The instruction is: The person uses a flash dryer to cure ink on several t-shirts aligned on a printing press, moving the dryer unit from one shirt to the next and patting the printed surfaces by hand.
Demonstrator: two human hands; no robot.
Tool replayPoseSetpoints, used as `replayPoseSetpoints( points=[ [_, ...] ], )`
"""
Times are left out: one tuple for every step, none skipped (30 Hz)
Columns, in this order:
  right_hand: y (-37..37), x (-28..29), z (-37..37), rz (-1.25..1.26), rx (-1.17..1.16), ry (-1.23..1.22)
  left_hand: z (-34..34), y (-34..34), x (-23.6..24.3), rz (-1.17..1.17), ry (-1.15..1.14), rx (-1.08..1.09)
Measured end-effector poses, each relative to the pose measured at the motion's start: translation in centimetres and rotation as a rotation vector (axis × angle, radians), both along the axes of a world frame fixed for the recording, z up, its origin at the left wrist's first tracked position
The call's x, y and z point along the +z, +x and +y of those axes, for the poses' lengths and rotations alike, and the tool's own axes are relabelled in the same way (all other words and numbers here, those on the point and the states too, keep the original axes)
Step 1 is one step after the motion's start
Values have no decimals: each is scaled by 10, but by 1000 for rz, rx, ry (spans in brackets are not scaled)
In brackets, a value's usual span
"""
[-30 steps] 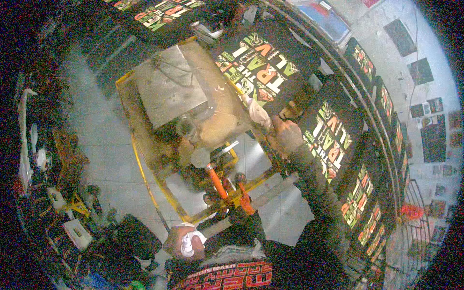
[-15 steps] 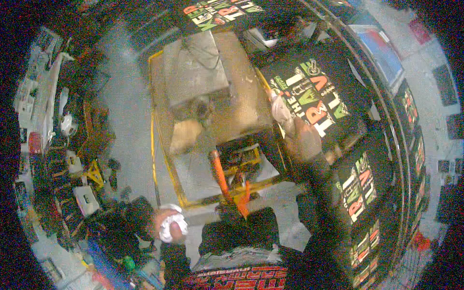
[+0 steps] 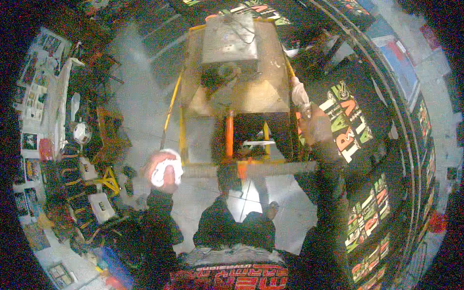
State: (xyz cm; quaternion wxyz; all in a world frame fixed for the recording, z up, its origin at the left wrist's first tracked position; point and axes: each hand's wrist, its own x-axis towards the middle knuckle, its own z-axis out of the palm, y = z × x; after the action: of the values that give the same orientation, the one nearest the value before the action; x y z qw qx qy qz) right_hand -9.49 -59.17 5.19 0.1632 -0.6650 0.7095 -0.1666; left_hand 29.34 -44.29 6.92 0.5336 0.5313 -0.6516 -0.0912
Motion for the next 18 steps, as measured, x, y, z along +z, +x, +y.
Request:
replayPoseSetpoints(
  points=[
    [4, 1, -8, 2, 40, -39, -15, 8, 3, 0, 5, -18],
    [9, 0, -15, -4, 34, -48, -29, 16, 7, 0, 10, -38],
    [15, 2, -21, -11, 27, -57, -43, 24, 12, 0, 15, -58],
    [21, 2, -24, -7, 18, -58, -56, 32, 9, 14, 14, -66],
    [25, 2, -34, -26, 3, -27, -68, 40, 6, 28, 13, -73],
    [31, 4, -42, -75, -40, -6, -80, 47, 5, 42, 13, -78],
    [39, 6, -49, -118, -75, 17, -90, 53, 2, 34, 36, -75],
    [42, 10, -57, -162, -113, 34, -102, 54, 6, 36, 26, -85],
    [30, -8, -70, -14, -82, -73, -113, 54, 13, 38, 16, -93],
    [28, -9, -78, -16, -81, -68, -125, 55, 16, 34, 7, -101],
    [26, -10, -86, -18, -80, -64, -136, 57, 16, 28, -8, -105],
    [25, -10, -94, -20, -78, -61, -144, 58, 17, 30, -14, -119],
    [27, -11, -99, 16, -83, -60, -150, 59, 14, 27, -10, -134],
    [29, -11, -103, 24, -99, -82, -154, 58, 12, 24, -7, -147],
    [32, -11, -108, 32, -113, -104, -159, 57, 12, 17, -7, -139],
    [32, -9, -112, 44, -133, -127, -164, 54, 14, 13, -8, -137],
    [18, -13, -122, 67, -14, -120, -168, 51, 14, 9, -8, -132],
    [16, -18, -125, 90, -21, -157, -173, 50, 12, 3, -22, -130]
  ],
)
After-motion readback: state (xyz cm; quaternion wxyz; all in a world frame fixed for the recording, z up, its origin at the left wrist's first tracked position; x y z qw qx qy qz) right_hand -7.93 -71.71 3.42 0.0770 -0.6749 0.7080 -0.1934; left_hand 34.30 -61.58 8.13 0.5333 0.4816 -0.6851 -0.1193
